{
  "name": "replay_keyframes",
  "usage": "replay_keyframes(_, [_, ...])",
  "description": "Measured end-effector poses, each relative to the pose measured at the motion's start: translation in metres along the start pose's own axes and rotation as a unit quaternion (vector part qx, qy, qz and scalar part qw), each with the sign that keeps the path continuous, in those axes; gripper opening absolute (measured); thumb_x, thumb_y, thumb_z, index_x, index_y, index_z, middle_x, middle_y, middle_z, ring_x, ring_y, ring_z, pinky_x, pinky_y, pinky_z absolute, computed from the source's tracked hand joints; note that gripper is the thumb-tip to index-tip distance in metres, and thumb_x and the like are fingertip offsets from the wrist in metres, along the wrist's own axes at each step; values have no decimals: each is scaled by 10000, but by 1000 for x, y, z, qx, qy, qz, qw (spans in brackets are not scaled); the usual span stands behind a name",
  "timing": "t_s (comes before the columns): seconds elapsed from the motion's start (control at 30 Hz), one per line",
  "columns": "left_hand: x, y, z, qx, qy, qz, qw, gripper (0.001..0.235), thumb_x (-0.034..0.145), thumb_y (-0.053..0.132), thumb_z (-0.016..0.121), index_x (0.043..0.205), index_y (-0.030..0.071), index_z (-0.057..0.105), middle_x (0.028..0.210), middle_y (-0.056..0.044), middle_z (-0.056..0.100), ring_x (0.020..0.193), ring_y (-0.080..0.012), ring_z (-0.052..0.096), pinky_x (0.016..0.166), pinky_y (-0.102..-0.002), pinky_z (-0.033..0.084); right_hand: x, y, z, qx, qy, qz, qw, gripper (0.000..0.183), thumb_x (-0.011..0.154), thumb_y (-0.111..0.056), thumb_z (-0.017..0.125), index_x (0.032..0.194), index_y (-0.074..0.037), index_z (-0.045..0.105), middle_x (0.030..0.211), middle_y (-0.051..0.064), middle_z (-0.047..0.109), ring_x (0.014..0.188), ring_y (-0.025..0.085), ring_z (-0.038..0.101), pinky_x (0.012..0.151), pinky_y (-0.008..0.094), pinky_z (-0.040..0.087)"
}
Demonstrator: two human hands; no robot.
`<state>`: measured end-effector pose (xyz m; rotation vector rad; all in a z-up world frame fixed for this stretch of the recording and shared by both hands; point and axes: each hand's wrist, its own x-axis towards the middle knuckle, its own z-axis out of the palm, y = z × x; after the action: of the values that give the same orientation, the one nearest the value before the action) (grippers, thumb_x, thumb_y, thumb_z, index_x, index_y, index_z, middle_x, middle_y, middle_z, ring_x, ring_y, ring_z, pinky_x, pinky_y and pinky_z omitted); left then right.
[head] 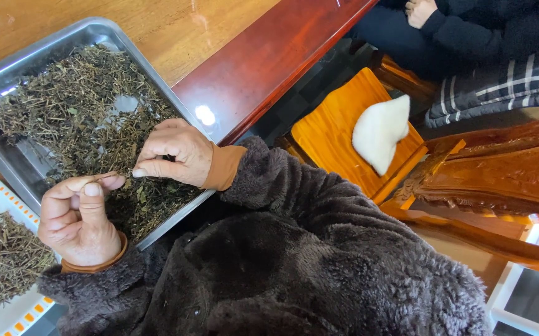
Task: Manually sorting dried tea leaves by picking out stems and placing them in a separate bowl.
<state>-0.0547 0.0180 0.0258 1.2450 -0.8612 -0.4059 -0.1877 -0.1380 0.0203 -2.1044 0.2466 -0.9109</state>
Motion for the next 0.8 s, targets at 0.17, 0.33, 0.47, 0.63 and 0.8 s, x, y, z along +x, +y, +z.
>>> replay_keyframes(0.17, [0,-2,-1,-2,-4,4,1000,145,1158,111,628,1148,-18,564,1063,-245,705,919,-277,733,899,-334,626,4,-7,-6,-27,-10,6,1000,245,971,-390,608,827,-209,686,870,-94,714,805,93,697,1035,368,344])
replay_keyframes(0.33, [-3,-1,-1,-2,-1,11,1000,119,1160,73,632,1157,-21,559,1074,-255,701,934,-290,736,907,-346,633,4,-2,-10,-64,-1,-32,997,245,987,-375,593,832,-199,663,857,-80,685,757,118,665,990,359,353])
replay_keyframes(0.47, [-4,3,0,3,-2,4,1000,140,1154,93,634,1164,-30,569,1085,-262,702,949,-290,737,925,-357,638,-1,6,-9,-72,-7,-20,997,191,971,-389,625,899,-232,706,906,-94,721,803,106,692,1016,384,355])
replay_keyframes(0.63, [-5,6,3,19,-43,-4,999,91,1146,56,612,1138,-26,573,1102,-227,704,961,-260,721,950,-340,609,-1,-4,-8,-71,-98,-55,991,226,990,-448,591,1059,-245,665,1049,-71,697,1001,138,681,1034,399,293])
replay_keyframes(0.8, [-5,12,4,26,-39,-4,999,115,1154,77,602,1138,-33,574,1104,-235,706,963,-265,725,940,-333,606,1,-2,-7,-44,-94,-68,992,250,1038,-364,491,901,-215,638,875,-83,631,787,147,603,992,401,282])
